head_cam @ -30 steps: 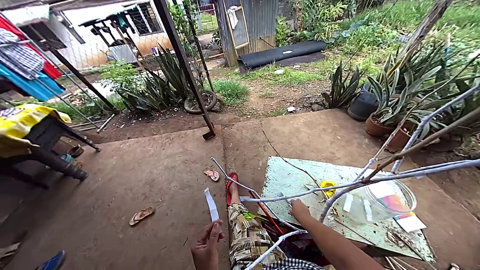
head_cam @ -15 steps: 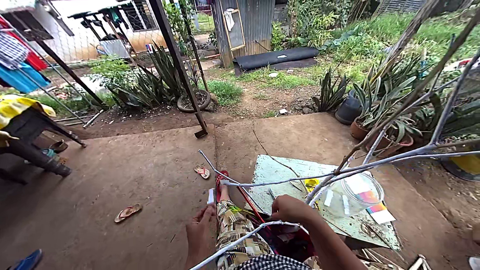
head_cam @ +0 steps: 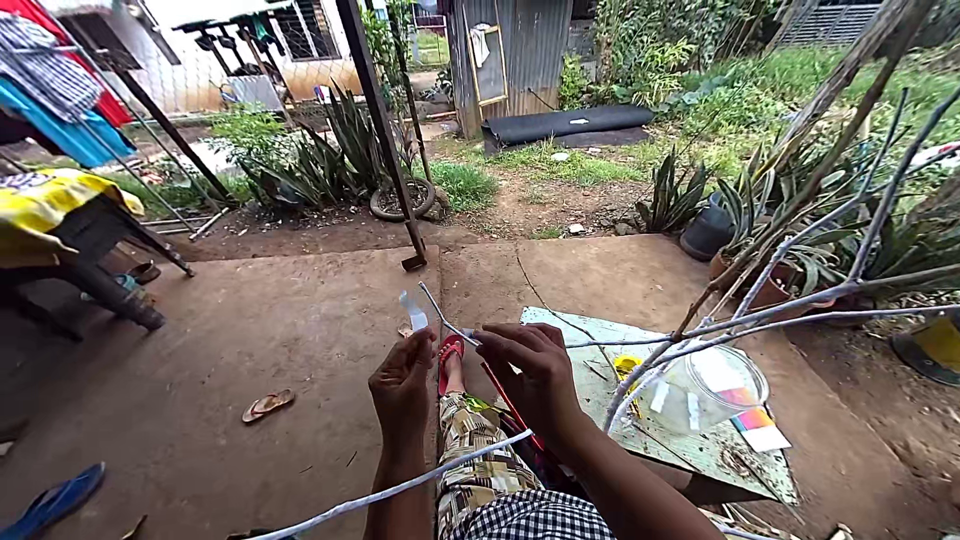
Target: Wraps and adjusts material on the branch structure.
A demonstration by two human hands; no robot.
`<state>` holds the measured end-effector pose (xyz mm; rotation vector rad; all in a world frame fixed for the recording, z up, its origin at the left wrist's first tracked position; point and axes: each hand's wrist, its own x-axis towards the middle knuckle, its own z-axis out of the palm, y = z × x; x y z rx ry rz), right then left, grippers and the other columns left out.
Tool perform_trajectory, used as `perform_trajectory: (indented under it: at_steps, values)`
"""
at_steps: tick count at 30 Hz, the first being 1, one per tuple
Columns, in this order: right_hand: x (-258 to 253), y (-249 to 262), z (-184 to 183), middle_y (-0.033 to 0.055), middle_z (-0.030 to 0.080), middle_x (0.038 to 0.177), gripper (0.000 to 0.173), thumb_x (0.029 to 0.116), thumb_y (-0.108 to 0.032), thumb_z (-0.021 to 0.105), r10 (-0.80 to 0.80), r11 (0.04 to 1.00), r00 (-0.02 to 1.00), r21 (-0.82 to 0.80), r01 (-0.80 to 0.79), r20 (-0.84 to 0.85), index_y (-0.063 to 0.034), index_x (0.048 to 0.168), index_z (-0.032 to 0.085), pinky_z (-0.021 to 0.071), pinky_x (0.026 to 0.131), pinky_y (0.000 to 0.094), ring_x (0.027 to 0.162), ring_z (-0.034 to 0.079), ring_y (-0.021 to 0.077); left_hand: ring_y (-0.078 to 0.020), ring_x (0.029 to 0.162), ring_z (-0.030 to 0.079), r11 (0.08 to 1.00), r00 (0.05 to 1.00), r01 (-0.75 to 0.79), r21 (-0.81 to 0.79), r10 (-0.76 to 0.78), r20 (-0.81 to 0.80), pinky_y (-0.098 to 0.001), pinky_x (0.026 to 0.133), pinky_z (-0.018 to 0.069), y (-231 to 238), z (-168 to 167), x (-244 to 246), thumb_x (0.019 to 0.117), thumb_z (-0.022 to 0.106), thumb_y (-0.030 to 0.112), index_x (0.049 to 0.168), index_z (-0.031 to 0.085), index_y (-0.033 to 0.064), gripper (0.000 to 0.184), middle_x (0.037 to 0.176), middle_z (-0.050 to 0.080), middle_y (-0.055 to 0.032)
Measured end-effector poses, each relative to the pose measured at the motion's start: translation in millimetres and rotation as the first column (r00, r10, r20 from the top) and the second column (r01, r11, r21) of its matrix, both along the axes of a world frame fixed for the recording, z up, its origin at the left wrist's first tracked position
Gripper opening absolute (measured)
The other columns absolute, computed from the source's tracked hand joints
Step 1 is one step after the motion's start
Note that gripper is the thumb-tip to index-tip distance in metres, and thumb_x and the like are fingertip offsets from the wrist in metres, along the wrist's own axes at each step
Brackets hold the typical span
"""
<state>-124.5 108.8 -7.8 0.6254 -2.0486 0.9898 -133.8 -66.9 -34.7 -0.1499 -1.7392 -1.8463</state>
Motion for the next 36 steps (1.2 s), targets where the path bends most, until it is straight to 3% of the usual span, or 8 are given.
perform_trajectory:
  at_steps: [3,8,13,17,22,26,32,36]
  values:
    - [-2.3,-6.0,-2.8,-0.0032,0.078,0.108,0.018,0.0984,-0.023,0.067,-0.011,1.000,1.000,-0.009,0.011,0.012,-0.0186,0.109,0.081,0.0508,0.093,0.0396,0.097,0.071,0.0093,-0.0048,0.084,0.069,0.996,1.000,0.009,-0.093,-0.007,0.029,-0.0210,0.077,0.0581,-11.2,-13.5,9.7,0.0969,0.056,-0.001,0.118,0.065,-0.0057,0.024,0.098,0.074,0.0001]
    - [-4.1,-9.3,0.1,-0.0028,0.077,0.100,0.017,0.0972,-0.023,0.067,0.011,1.000,0.995,-0.021,-0.009,0.100,-0.0183,0.106,0.081,0.0495,0.086,0.0434,0.090,0.070,0.0120,-0.0008,0.072,0.066,0.996,0.998,0.062,-0.064,-0.062,0.009,-0.0173,0.066,0.0570,-21.7,-20.5,25.4,0.0945,0.054,-0.006,0.097,0.072,0.0037,0.020,0.096,0.074,0.0048]
    - [2.0,-4.2,19.1,-0.0003,0.071,0.101,0.025,0.1046,-0.029,0.055,0.091,0.991,0.922,0.058,-0.121,0.375,-0.0136,0.112,0.073,0.0457,0.090,0.0482,0.099,0.066,0.0155,-0.0021,0.069,0.065,0.999,0.999,0.034,-0.023,-0.033,0.018,-0.0177,0.064,0.0557,-21.1,-7.5,30.1,0.0975,0.052,-0.003,0.106,0.070,0.0006,0.020,0.095,0.073,0.0031]
    - [5.7,-0.6,30.3,0.0020,0.069,0.103,0.029,0.1069,-0.032,0.050,0.077,0.974,0.882,0.153,-0.165,0.465,-0.0109,0.113,0.070,0.0406,0.094,0.0510,0.103,0.063,0.0185,-0.0024,0.074,0.067,0.996,0.996,0.083,-0.036,-0.085,-0.039,-0.0189,0.068,0.0577,-14.3,-0.3,26.6,0.0973,0.054,0.000,0.108,0.070,0.0023,0.019,0.099,0.073,0.0051]
    - [6.5,0.0,31.1,0.0032,0.068,0.103,0.033,0.1084,-0.034,0.046,0.086,0.960,0.854,0.186,-0.208,0.513,-0.0095,0.112,0.068,0.0381,0.094,0.0509,0.104,0.062,0.0189,-0.0035,0.090,0.068,0.958,0.953,0.213,-0.191,-0.247,-0.174,-0.0225,0.080,0.0590,-0.3,3.1,5.4,0.0983,0.061,0.006,0.110,0.073,0.0064,0.016,0.108,0.071,0.0054]
    - [6.6,1.2,28.8,0.0021,0.068,0.102,0.033,0.1080,-0.035,0.047,0.104,0.963,0.855,0.164,-0.215,0.508,-0.0104,0.112,0.068,0.0382,0.094,0.0519,0.103,0.062,0.0181,-0.0050,0.101,0.067,0.928,0.908,0.273,-0.252,-0.335,-0.251,-0.0246,0.088,0.0582,2.7,0.2,-8.9,0.0978,0.068,0.018,0.115,0.075,0.0167,0.018,0.115,0.070,0.0074]
    - [6.9,2.5,27.2,0.0000,0.068,0.101,0.032,0.1073,-0.036,0.049,0.127,0.965,0.851,0.136,-0.224,0.509,-0.0117,0.111,0.069,0.0360,0.095,0.0524,0.101,0.062,0.0151,-0.0037,0.103,0.067,0.918,0.880,0.172,-0.358,-0.307,-0.363,-0.0228,0.091,0.0568,-3.7,-0.7,-12.7,0.0981,0.068,0.015,0.108,0.077,0.0168,0.013,0.109,0.071,0.0069]
    - [7.5,0.9,25.5,-0.0005,0.069,0.101,0.030,0.1070,-0.034,0.050,0.138,0.970,0.858,0.109,-0.219,0.495,-0.0114,0.111,0.069,0.0357,0.096,0.0521,0.102,0.062,0.0143,-0.0051,0.102,0.066,0.915,0.869,-0.020,-0.404,-0.184,-0.460,-0.0223,0.092,0.0542,-0.5,-7.4,-10.8,0.0986,0.068,0.014,0.104,0.077,0.0131,0.010,0.102,0.071,0.0024]
